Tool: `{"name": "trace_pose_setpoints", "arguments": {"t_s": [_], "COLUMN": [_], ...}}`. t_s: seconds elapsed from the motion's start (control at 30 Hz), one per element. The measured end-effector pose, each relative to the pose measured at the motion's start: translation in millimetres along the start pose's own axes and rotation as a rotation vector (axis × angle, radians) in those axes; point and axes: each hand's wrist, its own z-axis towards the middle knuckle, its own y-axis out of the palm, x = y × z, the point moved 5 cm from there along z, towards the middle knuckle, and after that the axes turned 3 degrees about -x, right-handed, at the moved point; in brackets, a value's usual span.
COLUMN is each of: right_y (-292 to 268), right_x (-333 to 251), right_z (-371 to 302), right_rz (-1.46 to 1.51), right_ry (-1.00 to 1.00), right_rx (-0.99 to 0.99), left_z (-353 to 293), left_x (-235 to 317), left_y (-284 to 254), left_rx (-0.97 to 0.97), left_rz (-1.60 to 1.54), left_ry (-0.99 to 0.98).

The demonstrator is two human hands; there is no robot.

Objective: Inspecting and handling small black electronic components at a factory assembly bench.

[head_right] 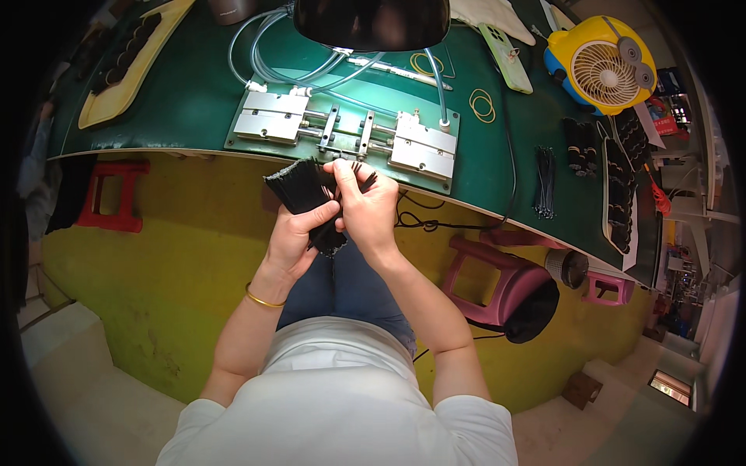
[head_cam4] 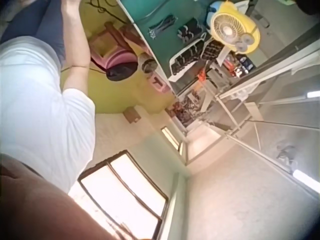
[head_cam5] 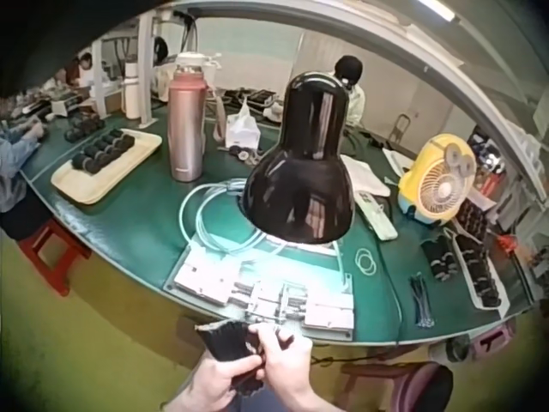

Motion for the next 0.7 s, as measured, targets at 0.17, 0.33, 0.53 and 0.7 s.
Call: {"name": "trace_pose_setpoints", "arguments": {"t_s": [0.17,0.33,0.53,0.7], "right_y": [-0.3,-1.4,-3.9,-1.0], "right_x": [-0.1,1.9,2.8,-1.4], "right_z": [0.4,1.8,3.4,-0.6], "right_rz": [0.005,0.033,0.014,0.017], "right_ry": [0.013,0.009,-0.007,-0.028], "right_rx": [0.022,0.016,0.018,-0.014], "left_z": [0.8,1.9,3.0,-0.9], "left_x": [-0.5,-2.4,-6.1,-2.7], "left_y": [0.5,0.0,-0.1,0.3], "left_rx": [-0.009,-0.028,-0.01,-0.052], "left_rz": [0.007,0.002,-0.03,-0.032], "left_ry": [-0.006,0.007,0.009,-0.031]}}
